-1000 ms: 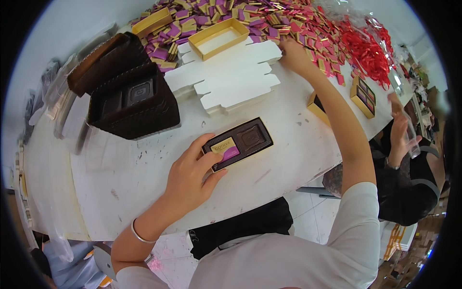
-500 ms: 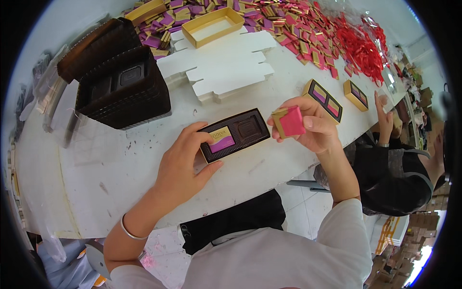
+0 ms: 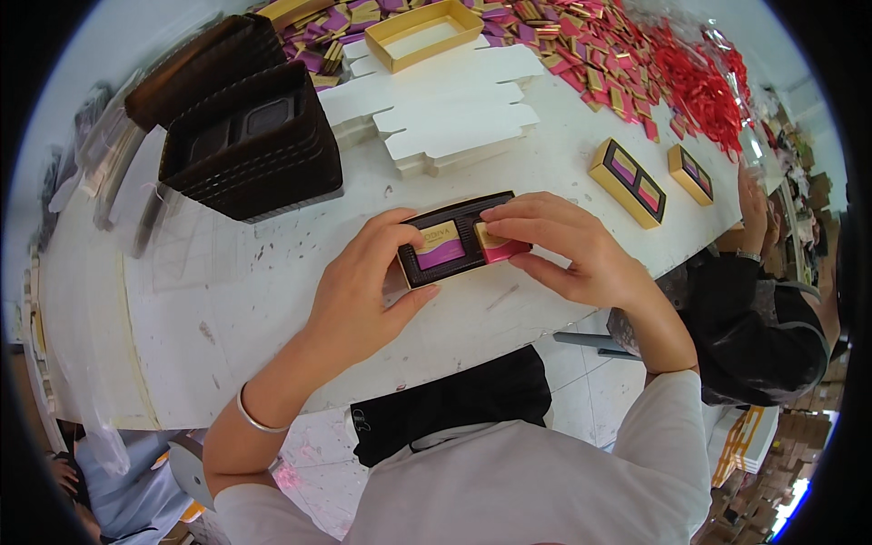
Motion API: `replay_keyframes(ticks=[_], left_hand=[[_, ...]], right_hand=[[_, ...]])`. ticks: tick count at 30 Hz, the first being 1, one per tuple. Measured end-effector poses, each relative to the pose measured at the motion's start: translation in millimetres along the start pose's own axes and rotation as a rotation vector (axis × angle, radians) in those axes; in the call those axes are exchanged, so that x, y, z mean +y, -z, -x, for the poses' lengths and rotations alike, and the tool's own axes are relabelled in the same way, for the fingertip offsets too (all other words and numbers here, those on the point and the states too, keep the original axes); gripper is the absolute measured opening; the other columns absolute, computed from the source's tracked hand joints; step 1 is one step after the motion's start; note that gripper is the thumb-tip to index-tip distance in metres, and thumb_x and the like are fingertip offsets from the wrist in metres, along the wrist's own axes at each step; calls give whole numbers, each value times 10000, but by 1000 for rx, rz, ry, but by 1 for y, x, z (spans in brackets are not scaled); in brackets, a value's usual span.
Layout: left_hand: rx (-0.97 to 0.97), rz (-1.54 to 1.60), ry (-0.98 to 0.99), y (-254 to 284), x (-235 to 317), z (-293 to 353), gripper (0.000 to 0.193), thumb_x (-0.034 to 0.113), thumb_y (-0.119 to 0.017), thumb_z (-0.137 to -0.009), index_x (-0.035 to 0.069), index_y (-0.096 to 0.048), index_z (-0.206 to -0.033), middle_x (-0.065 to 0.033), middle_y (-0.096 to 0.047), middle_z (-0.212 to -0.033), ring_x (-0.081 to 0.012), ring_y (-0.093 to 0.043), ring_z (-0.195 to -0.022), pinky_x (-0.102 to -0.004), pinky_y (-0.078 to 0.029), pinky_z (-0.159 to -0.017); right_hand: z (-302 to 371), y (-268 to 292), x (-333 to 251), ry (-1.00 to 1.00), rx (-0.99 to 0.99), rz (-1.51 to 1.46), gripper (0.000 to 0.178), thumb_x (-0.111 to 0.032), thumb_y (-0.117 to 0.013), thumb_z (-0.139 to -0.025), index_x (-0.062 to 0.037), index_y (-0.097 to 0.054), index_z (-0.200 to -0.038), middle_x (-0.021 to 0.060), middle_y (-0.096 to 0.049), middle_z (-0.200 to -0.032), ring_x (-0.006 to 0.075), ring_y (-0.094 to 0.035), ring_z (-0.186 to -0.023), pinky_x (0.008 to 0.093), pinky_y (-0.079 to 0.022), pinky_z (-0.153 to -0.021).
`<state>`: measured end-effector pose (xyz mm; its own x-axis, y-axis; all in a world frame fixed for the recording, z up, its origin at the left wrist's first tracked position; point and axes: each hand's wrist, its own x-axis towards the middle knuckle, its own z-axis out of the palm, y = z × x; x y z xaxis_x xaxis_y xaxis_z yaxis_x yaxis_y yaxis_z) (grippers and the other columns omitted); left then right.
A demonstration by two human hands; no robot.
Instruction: The person assembles small rectangular boxes by folding flat cardboard pieces into shape, inserting a black plastic tray, and placing a colorful label on top. The process is repeated multiple times on a white worktable.
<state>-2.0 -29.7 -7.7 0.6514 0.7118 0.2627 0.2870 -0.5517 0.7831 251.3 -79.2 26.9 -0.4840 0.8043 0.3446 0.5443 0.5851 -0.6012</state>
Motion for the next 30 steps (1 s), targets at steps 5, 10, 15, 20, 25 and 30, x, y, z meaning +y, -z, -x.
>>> replay_keyframes(ticks=[5, 10, 15, 20, 25, 30], left_hand=[[16, 23, 9, -3, -4, 1, 439, 91, -779, -703, 92, -525, -1061, -102, -538, -1270, -181, -563, -844, -266, -448, -678], [5, 39, 22, -4, -4, 1, 448, 96, -782, -703, 90, -527, -1072, -95, -544, -1258, -180, -562, -852, -270, -450, -677], [7, 39, 11, -4, -5, 0, 491, 92, -787, -696, 97, -528, -1112, -84, -548, -1252, -170, -557, -847, -260, -440, -676], [-35, 32, -25, -2, -5, 0, 559, 92, -797, -692, 70, -500, -1165, -113, -538, -1234, -272, -623, -911, -311, -543, -752], [-69, 48, -83, -2, 2, 7, 617, 236, -783, -751, 111, -472, -1269, -116, -451, -1361, -225, -611, -836, -324, -518, -741], [-54, 146, -72, -8, -2, 3, 586, 120, -764, -757, 86, -484, -1270, -106, -481, -1323, -170, -561, -793, -291, -472, -727]], right_hand=[[-1, -2, 14, -48, -73, 25, 296, 14, -713, -747, -28, -666, -1036, 145, -579, -1193, 310, -546, -1076, 391, -442, -930], [-1, -12, 26, -237, 41, -166, 136, -20, -701, -789, -50, -677, -920, 108, -494, -1243, 261, -512, -1092, 333, -377, -964], [2, -28, 45, -470, 33, -670, 135, -23, -681, -797, -42, -644, -925, 144, -478, -1252, 220, -482, -1146, 337, -381, -979], [9, -23, 14, -97, 39, 59, 416, -214, -784, -696, -74, -582, -1031, 153, -491, -1217, 341, -469, -1127, 440, -367, -973], [58, 18, 31, -97, 90, 430, 397, -270, -744, -730, -61, -586, -1028, 175, -527, -1206, 381, -454, -1167, 489, -325, -1008], [109, 86, 76, -303, 216, 746, 375, -259, -708, -765, -41, -587, -1046, 168, -526, -1264, 400, -423, -1228, 491, -305, -1035]])
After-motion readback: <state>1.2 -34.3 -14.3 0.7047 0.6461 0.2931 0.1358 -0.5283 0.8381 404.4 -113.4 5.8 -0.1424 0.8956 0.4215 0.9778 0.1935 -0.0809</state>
